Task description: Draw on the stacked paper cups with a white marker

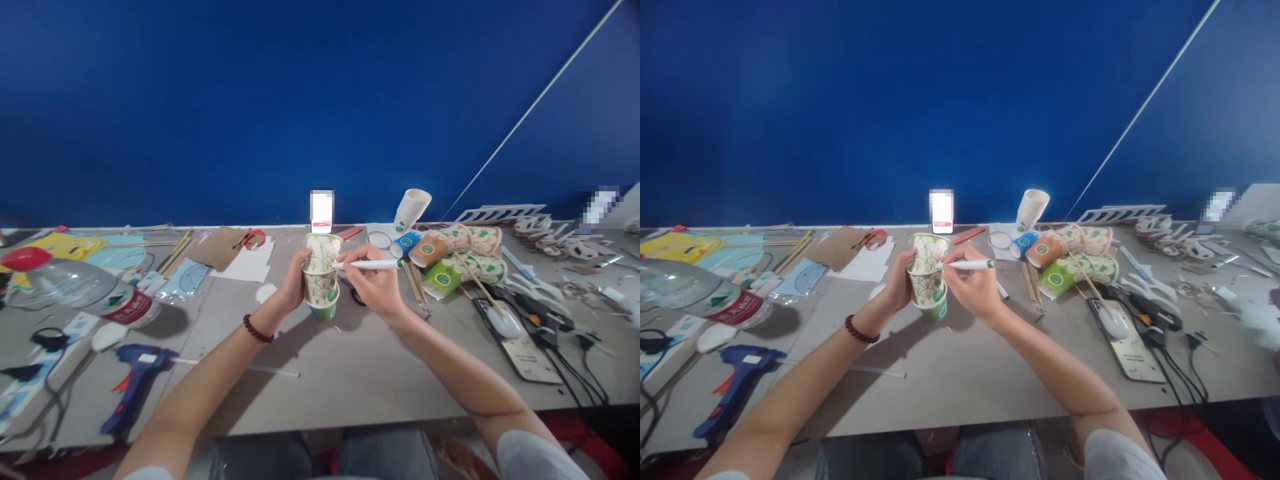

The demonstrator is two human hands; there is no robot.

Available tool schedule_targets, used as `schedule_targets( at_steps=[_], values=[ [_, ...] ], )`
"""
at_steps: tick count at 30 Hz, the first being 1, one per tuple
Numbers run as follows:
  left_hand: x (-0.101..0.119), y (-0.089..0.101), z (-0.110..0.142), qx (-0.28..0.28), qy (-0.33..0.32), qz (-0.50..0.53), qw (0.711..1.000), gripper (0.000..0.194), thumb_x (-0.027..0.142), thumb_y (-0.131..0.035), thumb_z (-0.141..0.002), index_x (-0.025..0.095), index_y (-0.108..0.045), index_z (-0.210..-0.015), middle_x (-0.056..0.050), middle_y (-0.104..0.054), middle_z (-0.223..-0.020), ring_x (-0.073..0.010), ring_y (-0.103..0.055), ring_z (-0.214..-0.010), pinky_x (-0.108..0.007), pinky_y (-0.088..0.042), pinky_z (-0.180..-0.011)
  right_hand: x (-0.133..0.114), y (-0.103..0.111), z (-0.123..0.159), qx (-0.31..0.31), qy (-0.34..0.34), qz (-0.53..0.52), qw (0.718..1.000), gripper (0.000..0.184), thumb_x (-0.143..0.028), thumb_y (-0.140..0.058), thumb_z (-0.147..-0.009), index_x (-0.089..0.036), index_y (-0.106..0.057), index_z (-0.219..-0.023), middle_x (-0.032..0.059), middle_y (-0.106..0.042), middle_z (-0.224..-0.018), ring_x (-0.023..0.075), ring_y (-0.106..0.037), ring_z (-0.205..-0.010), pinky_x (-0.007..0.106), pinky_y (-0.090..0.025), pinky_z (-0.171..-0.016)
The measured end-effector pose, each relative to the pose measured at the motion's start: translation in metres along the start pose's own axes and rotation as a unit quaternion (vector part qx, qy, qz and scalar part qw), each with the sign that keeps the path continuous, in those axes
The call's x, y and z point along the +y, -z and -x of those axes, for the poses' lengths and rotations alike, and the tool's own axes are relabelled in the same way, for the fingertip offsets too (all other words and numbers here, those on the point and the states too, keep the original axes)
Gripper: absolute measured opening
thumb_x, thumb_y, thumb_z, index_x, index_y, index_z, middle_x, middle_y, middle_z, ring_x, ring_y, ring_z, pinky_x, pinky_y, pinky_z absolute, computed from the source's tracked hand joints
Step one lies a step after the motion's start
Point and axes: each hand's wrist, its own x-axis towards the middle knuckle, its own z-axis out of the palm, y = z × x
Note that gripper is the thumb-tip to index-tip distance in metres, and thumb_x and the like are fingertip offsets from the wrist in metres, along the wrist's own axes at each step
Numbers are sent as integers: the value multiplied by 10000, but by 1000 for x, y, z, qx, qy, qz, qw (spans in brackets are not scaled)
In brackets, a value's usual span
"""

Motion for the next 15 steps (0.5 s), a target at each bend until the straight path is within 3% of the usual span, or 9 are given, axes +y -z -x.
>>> schedule_targets(
  at_steps=[8, 15],
  values=[
    [1, 0, 1, 0, 9, 3, 1000, 384, 496, -589, -705, 148, -689, -833, -90, -737, -786, -291, -685, -853, -374, -521, -747, -1, 1, 1, -23, 2, 45, 999, 71, -157, -608, -797, -218, -595, -764, 39, -681, -844, 203, -665, -849, 351, -546, -729],
    [-1, 2, -1, -6, -7, 16, 1000, 400, 512, -592, -706, 139, -681, -820, -81, -722, -742, -279, -675, -804, -358, -504, -703, 1, 0, 1, -14, 13, 12, 1000, 62, -171, -609, -817, -220, -592, -783, 40, -688, -854, 203, -670, -861, 351, -535, -741]
  ],
)
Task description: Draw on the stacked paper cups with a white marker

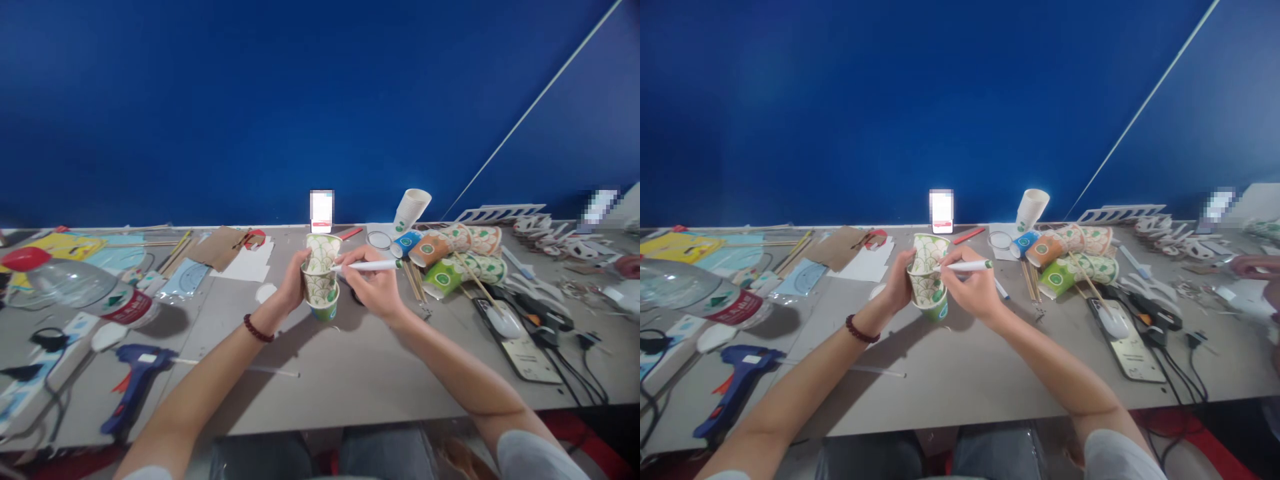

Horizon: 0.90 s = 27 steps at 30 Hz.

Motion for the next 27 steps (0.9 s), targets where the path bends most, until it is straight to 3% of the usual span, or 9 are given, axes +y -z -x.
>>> schedule_targets(
  at_steps=[12, 18, 22, 27],
  values=[
    [-3, 3, -4, -20, -4, 6, 1000, 447, 549, -645, -722, 142, -690, -901, -68, -713, -761, -206, -638, -650, -338, -485, -655, 1, -1, 0, 11, 17, -32, 999, 65, -179, -603, -842, -225, -591, -798, 42, -694, -870, 201, -665, -852, 370, -523, -770],
    [-4, 5, -5, -15, -1, 1, 1000, 487, 537, -674, -712, 135, -698, -987, -92, -737, -886, -243, -670, -763, -364, -496, -726, 1, -1, 0, 15, 24, -35, 999, 63, -182, -602, -849, -228, -595, -807, 37, -687, -866, 193, -660, -850, 357, -518, -764],
    [-4, 4, -6, -24, -12, -10, 1000, 473, 551, -665, -721, 145, -707, -960, -88, -741, -884, -271, -672, -848, -370, -482, -782, 0, 0, -1, 24, 36, -27, 999, 62, -184, -597, -855, -228, -596, -810, 27, -676, -851, 186, -655, -848, 349, -513, -757],
    [-3, 0, -4, 10, -13, 8, 1000, 404, 508, -642, -735, 145, -707, -900, -75, -738, -881, -276, -651, -922, -362, -469, -829, 1, -1, -2, 28, 34, -23, 999, 67, -171, -596, -849, -229, -596, -817, 25, -674, -841, 187, -653, -841, 352, -510, -761]
  ],
)
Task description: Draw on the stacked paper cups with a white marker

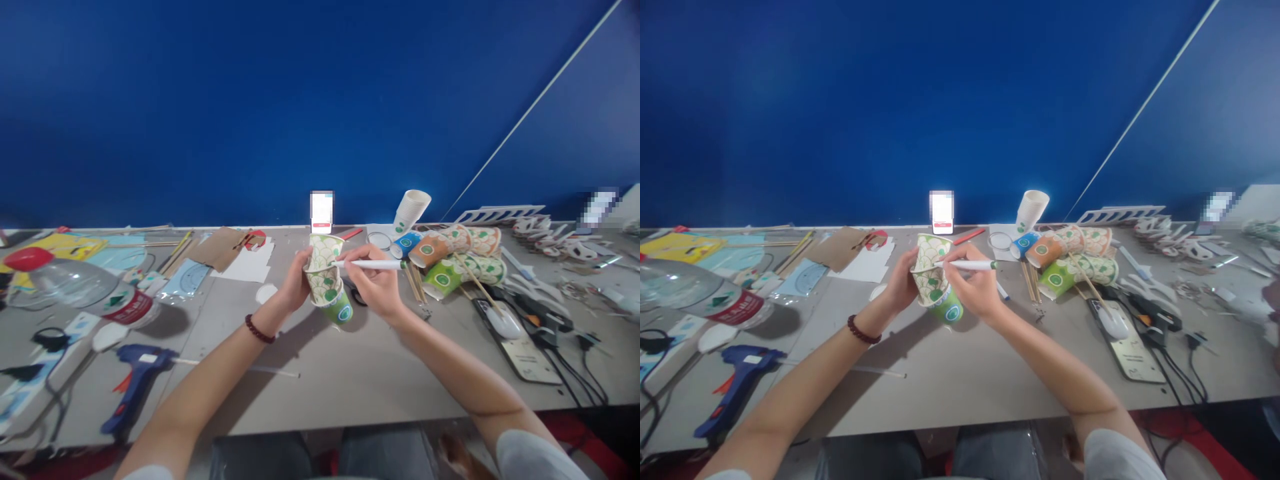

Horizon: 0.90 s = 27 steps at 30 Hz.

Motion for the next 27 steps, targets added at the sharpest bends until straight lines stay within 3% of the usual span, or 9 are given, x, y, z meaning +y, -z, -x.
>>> schedule_targets(
  at_steps=[14, 19, 27],
  values=[
    [2, -2, 1, -22, -1, 28, 999, 431, 522, -633, -743, 139, -699, -931, -83, -728, -870, -257, -655, -866, -364, -480, -807, 9, -1, 2, 10, -12, 34, 999, 26, -237, -628, -846, -236, -603, -854, 30, -694, -875, 189, -669, -858, 368, -549, -807],
    [0, 1, 0, -24, 0, 18, 1000, 406, 518, -665, -732, 148, -696, -895, -65, -721, -836, -220, -649, -773, -339, -481, -748, 8, 0, 1, 3, -6, 57, 998, 19, -219, -627, -844, -234, -624, -856, 31, -695, -876, 187, -667, -839, 368, -548, -785],
    [-1, 3, -1, -31, 4, 11, 999, 408, 525, -650, -749, 150, -700, -902, -69, -724, -818, -226, -658, -754, -342, -485, -722, 6, 1, 0, -5, -14, 55, 998, 52, -185, -618, -830, -234, -615, -845, 31, -694, -873, 190, -662, -843, 365, -533, -754]
  ],
)
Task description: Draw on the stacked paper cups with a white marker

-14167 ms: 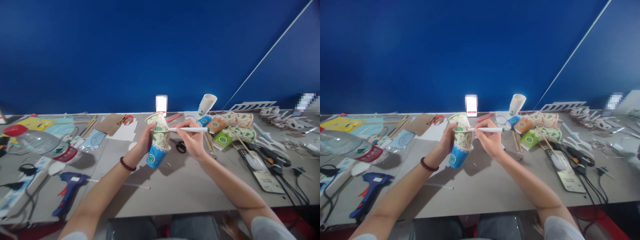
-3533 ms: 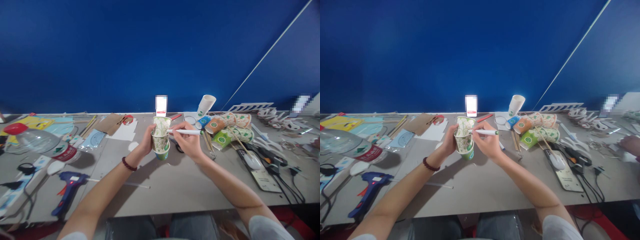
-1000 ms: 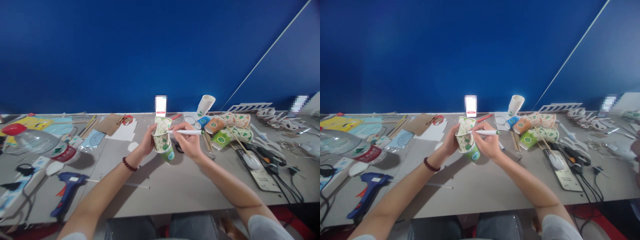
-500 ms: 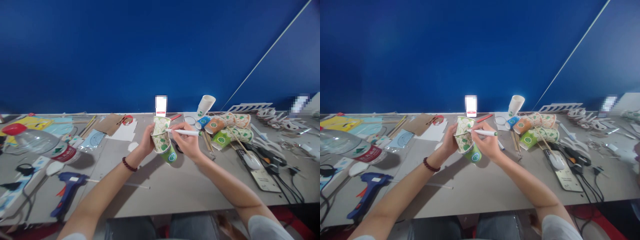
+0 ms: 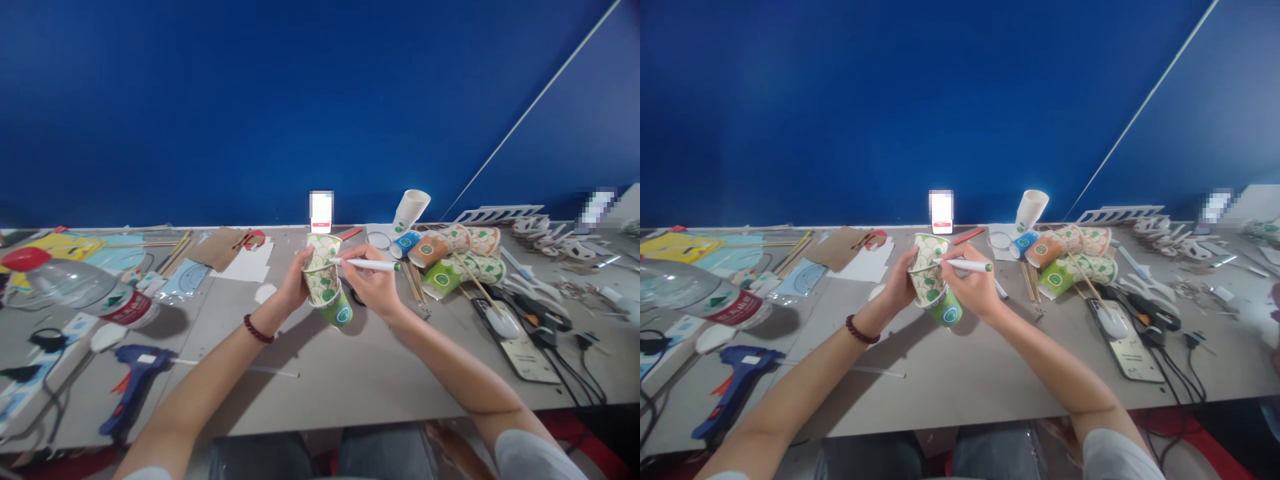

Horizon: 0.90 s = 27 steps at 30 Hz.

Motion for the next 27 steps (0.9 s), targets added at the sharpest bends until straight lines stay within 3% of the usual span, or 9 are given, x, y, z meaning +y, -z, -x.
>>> schedule_targets(
  at_steps=[9, 27],
  values=[
    [-1, 1, 0, -14, 2, -13, 1000, 405, 516, -652, -755, 152, -709, -922, -66, -733, -847, -215, -660, -736, -331, -496, -708, -4, 1, -2, -15, 3, -15, 1000, 84, -146, -613, -800, -223, -589, -776, 31, -693, -845, 194, -666, -838, 363, -522, -758],
    [0, 0, 1, -17, 1, -6, 1000, 389, 519, -643, -769, 166, -704, -918, -58, -725, -839, -214, -658, -745, -337, -491, -720, 2, 0, -1, 8, -3, -29, 1000, 30, -201, -599, -845, -229, -597, -836, 29, -677, -876, 177, -658, -835, 371, -555, -781]
  ],
)
